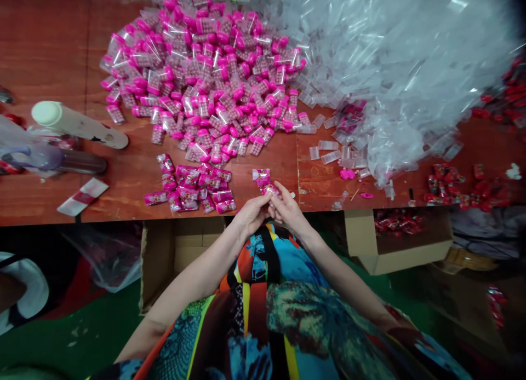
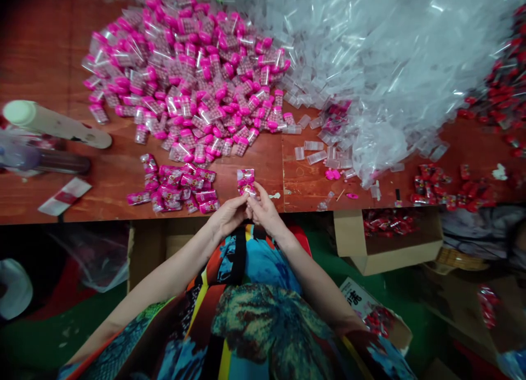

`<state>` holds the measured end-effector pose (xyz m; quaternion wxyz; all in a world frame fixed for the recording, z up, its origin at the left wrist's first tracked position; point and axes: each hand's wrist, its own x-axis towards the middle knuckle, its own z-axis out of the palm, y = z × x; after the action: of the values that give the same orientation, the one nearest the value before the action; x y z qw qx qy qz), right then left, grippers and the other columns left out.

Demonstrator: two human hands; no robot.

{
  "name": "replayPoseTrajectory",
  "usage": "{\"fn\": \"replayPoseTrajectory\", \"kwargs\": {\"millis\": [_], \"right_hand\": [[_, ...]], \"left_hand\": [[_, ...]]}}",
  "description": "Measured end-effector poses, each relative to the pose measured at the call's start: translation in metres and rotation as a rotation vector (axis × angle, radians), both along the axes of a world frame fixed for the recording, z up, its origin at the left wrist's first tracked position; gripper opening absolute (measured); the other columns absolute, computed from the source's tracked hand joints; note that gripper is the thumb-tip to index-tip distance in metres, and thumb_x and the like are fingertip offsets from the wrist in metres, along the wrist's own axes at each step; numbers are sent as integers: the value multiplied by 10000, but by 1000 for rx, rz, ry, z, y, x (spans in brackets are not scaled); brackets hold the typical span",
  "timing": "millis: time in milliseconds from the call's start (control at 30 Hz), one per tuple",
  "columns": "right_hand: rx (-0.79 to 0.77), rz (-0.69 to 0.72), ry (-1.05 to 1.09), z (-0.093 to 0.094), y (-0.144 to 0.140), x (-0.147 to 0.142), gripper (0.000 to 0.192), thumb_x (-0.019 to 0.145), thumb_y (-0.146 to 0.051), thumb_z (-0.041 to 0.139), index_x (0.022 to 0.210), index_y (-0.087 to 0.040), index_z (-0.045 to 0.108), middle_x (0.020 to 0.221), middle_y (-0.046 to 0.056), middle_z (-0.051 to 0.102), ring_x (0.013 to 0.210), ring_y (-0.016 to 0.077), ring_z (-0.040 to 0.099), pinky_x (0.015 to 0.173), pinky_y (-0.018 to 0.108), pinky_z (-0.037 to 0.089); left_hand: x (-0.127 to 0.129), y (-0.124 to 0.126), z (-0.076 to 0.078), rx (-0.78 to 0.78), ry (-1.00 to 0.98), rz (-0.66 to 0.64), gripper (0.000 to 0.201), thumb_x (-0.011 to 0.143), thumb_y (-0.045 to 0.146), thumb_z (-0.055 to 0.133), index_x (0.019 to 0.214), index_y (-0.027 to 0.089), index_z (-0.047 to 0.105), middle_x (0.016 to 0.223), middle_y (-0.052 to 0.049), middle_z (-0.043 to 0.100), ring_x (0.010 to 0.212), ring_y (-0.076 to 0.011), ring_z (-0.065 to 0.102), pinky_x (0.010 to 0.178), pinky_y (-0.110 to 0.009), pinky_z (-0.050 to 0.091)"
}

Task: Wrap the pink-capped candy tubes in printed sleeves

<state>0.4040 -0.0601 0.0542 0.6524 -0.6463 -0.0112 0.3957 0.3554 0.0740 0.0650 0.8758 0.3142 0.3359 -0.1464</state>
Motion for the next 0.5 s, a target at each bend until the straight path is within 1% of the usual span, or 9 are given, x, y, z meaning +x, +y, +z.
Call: {"fn": "replayPoseTrajectory", "kwargs": {"millis": [67,133,233,333,433,500], "right_hand": [[32,-13,74,2,1,0,941,972,-735,790,1716,-261,464,644,-110,570,477,111,271,508,272,240],[63,-35,142,2,1,0,945,942,-761,818,1690,-289,485,649,-105,604,484,102,235,515,275,240],[71,-56,185,-3,1,0,872,970,-742,810,1657,-287,524,665,-93,616,490,99,232,526,287,250],[49,-91,186,-10,-1,0,779,1035,-689,781,1636,-253,548,653,-107,555,483,93,232,517,285,248],[13,-100,159,-17,-2,-1,732,1057,-684,764,1624,-266,565,651,-141,444,469,89,242,502,263,265],[-11,-74,147,-21,-1,-1,766,1048,-718,746,1638,-266,559,643,-158,392,455,91,237,489,246,275]], "left_hand": [[-4,-2,-2,-23,-48,-21,513,851,626,1017,631,295,692,666,-66,726,958,-352,830,896,-486,662],[-8,-3,-5,-33,-98,-48,582,821,629,1037,577,284,636,699,-82,747,989,-366,824,891,-492,653],[-12,-4,-11,-16,-153,-85,560,818,643,1038,606,275,674,797,-109,800,979,-352,806,852,-464,617],[-15,-5,-17,15,-146,-96,495,858,601,1029,678,269,710,763,-84,769,850,-283,751,823,-419,572],[-16,-7,-23,46,-93,-104,522,868,580,1036,684,267,660,693,-37,711,717,-218,655,801,-389,557],[-17,-7,-29,82,-63,-105,549,875,593,1023,671,277,622,657,-6,682,685,-202,625,799,-381,576]]}}
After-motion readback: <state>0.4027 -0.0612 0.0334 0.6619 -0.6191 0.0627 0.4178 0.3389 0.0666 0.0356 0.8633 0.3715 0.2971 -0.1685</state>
